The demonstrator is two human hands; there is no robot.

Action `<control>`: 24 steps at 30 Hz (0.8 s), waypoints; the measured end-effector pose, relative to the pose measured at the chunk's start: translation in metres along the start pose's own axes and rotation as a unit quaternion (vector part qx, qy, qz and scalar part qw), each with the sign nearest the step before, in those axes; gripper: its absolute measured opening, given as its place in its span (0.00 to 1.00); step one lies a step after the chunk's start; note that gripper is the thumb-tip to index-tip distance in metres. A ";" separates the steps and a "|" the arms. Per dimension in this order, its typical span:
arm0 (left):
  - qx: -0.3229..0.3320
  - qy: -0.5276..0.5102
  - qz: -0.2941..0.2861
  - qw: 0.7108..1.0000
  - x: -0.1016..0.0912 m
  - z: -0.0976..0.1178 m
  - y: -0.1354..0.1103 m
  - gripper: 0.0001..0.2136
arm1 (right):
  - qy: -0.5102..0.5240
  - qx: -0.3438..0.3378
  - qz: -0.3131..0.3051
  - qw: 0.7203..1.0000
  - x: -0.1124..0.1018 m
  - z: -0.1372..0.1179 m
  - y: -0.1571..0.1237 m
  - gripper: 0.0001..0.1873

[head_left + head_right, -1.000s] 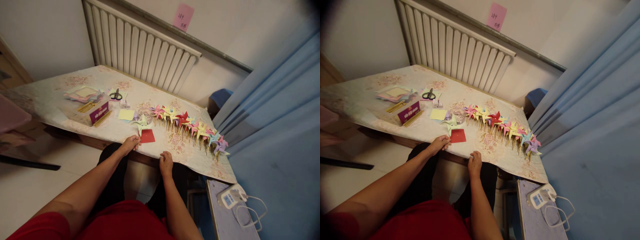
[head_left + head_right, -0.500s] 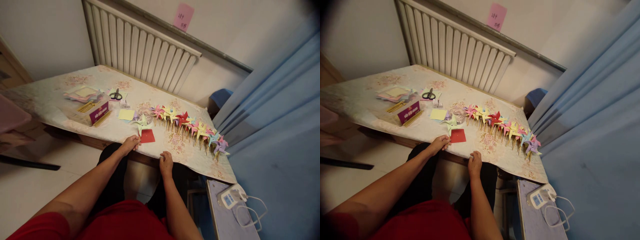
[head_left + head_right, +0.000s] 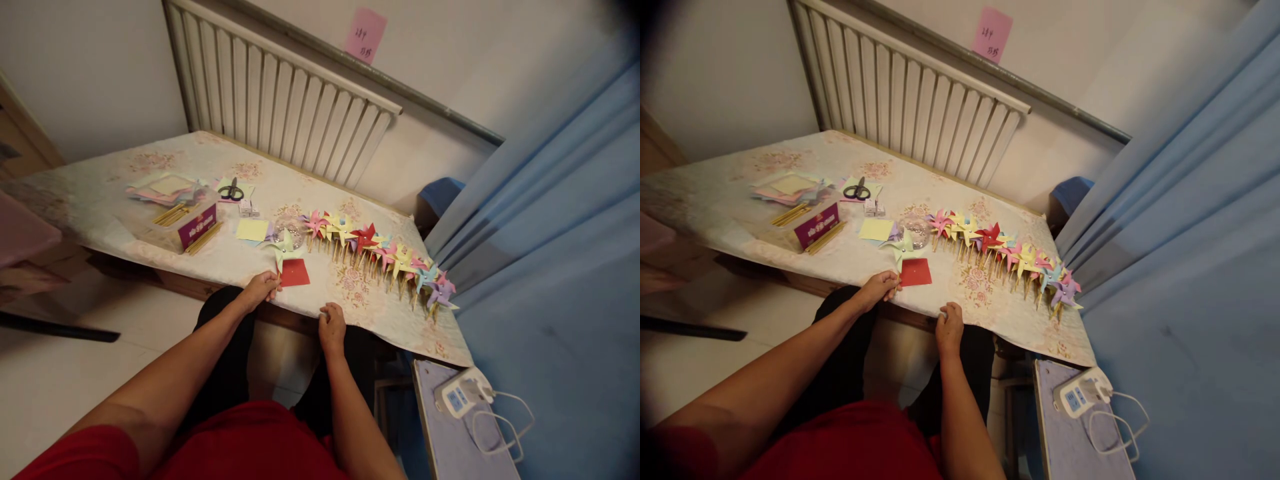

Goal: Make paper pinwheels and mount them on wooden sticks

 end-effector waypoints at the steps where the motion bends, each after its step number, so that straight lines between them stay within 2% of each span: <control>1: 0.000 0.000 -0.001 1.000 0.000 0.000 0.000 0.13 | 0.000 -0.001 0.001 1.000 0.000 0.000 0.000 0.12; 24: -0.002 0.003 0.002 1.000 0.000 0.001 -0.001 0.12 | -0.003 0.008 -0.008 1.000 0.000 0.000 0.001 0.13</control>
Point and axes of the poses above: each hand's wrist, its own y-axis towards the middle knuckle, its own x-axis out of the palm, z = x × y, the point moved 4 cm from there along y, towards the middle knuckle, and after that the axes turned 15 degrees about -z, right-handed, at the moved point
